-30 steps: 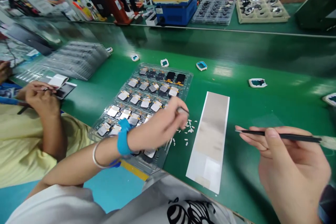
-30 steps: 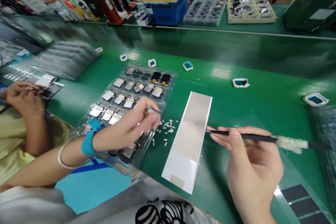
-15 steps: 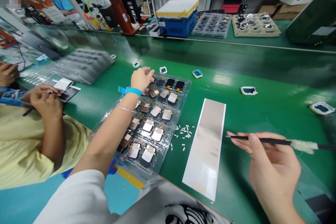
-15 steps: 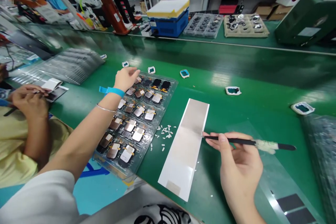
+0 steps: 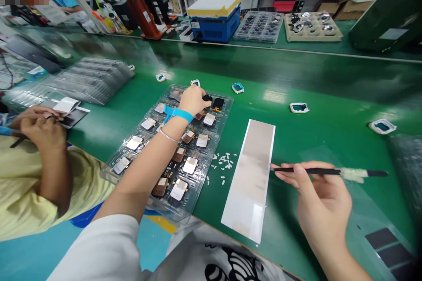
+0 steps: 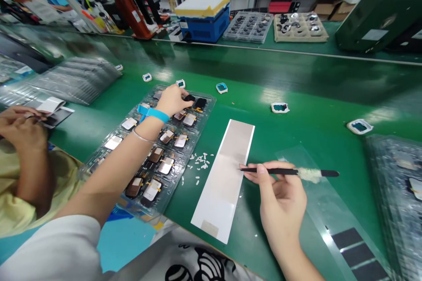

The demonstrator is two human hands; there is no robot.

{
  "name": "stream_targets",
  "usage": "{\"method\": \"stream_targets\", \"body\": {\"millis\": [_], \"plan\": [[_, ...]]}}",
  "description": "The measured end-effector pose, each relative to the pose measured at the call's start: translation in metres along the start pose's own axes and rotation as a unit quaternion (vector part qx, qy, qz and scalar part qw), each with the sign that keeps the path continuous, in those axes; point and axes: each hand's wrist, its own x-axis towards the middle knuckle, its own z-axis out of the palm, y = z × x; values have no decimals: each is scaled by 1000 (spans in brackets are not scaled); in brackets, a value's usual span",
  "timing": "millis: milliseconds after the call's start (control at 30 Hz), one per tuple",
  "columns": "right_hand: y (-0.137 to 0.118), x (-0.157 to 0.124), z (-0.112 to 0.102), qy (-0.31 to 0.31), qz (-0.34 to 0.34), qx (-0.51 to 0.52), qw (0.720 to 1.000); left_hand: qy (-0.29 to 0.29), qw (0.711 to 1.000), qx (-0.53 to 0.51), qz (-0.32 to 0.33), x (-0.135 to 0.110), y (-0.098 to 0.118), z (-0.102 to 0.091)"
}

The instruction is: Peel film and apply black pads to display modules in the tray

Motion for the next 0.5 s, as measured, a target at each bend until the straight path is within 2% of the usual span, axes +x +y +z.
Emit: {"method": "stream_targets", "body": {"millis": [200,300,367,400,433,500], "plan": [[1,2,-1,9,0,1,1000,-18,1000,-12,1,-6,12,-15],[1,5,-1,12,9,2,1000,-32,998,-59,12,-17,13,-33],[2,6,-1,7,9,3,1000,-58,989,-132,24,-33,17,-46],[3,6,-1,2,3,1,1000,-81,978,-190,31,-44,20,-52],[3,6,-1,-4,-8,-2,1000,-117,947,-296,35,-57,25,-56],[3,5,-2,-28,-52,-17,998,-200,865,-457,50,-84,34,-60]]}}
